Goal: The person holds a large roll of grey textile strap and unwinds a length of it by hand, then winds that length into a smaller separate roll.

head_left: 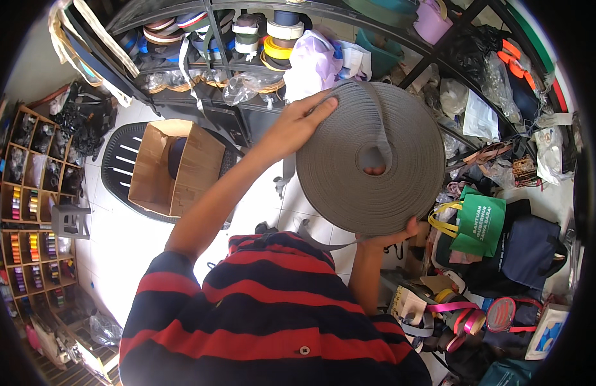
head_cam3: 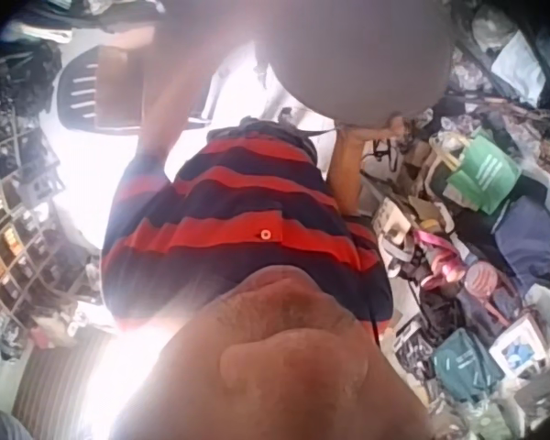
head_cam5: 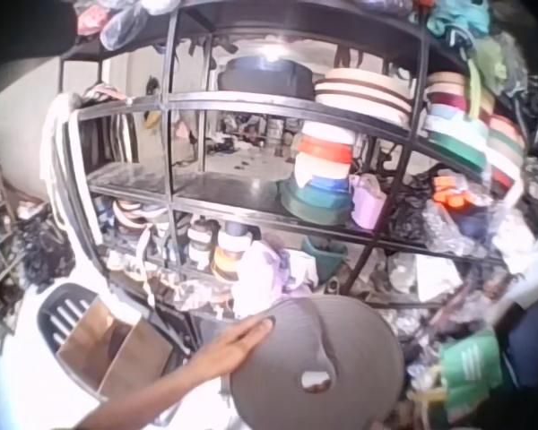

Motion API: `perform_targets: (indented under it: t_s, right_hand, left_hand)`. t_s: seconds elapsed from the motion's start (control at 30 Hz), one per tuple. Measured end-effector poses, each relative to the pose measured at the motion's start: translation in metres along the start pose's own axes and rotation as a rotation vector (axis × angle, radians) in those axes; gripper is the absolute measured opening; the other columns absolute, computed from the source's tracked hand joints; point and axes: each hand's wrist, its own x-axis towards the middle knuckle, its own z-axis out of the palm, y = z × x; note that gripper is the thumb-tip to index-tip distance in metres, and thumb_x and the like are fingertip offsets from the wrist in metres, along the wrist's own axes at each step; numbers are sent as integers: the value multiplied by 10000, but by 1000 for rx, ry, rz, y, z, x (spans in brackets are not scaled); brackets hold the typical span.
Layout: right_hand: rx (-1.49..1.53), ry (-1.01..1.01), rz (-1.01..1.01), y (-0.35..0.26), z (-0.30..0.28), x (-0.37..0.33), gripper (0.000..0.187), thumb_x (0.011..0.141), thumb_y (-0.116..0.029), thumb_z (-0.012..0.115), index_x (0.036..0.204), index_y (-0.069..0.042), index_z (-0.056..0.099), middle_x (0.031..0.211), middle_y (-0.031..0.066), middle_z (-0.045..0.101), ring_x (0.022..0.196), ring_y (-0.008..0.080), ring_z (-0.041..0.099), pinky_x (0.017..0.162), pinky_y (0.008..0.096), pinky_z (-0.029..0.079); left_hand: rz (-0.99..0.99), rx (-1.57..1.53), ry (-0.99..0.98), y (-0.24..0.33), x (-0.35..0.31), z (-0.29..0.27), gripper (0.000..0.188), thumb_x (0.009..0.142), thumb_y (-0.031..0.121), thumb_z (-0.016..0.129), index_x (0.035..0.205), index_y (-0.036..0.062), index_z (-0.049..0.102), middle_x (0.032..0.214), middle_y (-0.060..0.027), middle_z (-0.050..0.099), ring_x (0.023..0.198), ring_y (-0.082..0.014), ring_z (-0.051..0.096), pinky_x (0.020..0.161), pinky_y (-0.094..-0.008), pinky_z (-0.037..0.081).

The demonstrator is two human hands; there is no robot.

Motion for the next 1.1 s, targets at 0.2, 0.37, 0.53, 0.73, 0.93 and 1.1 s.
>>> perform_targets:
  t_s: [0.2, 0.37, 0.53, 0.73, 0.93, 1.1]
  right_hand:
    - [173, -193, -3, 13, 6, 0, 927, 681, -608, 506, 1262, 103, 381, 1185, 254, 522, 1080, 342, 545, 921, 411, 442]
    - [189, -287, 13, 11, 0, 8, 906, 668, -546, 557, 1274, 103, 375, 1193, 250, 521, 1086, 344, 542, 934, 401, 434]
    - [-15, -121, 60, 0, -24, 15, 806, 730, -501, 497, 1278, 81, 390, 1160, 235, 553, 1063, 333, 562, 920, 417, 444]
    - [-390, -202, 532, -34, -13, 42, 739, 680, -300, 659, 1290, 53, 435, 1186, 182, 556, 1094, 293, 541, 954, 376, 413]
    - [-700, -585, 827, -30, 37, 83, 741, 686, -292, 760, 1271, 51, 463, 1146, 158, 578, 1056, 217, 549, 919, 316, 413]
    - [-925, -741, 478, -31, 59, 95, 531, 738, -298, 745, 1142, 5, 580, 971, 107, 649, 913, 169, 599, 794, 274, 461]
  left_hand:
    - [-28, 86, 17, -7, -1, -12, 675, 901, 588, 443, 1352, 87, 471, 1277, -181, 536, 1170, -282, 506, 990, -358, 374]
    - [-66, 77, -24, -19, -4, -24, 682, 896, 577, 425, 1357, 75, 448, 1307, -214, 482, 1198, -300, 473, 1030, -400, 344]
    - [301, 45, -150, -15, -11, -43, 725, 770, 352, 587, 1409, 80, 375, 1446, -180, 341, 1340, -304, 314, 1088, -443, 261]
    - [725, 573, -141, 33, -27, -44, 833, 632, 122, 752, 1392, 161, 414, 1395, -135, 412, 1293, -328, 369, 1079, -453, 295]
    - [584, 855, -577, 41, -13, -16, 690, 596, 290, 837, 1192, 89, 554, 1147, -111, 595, 999, -321, 596, 834, -407, 486]
    - [786, 653, -348, 26, -8, -27, 485, 639, 263, 816, 1020, 51, 603, 940, -108, 633, 816, -317, 627, 708, -372, 501]
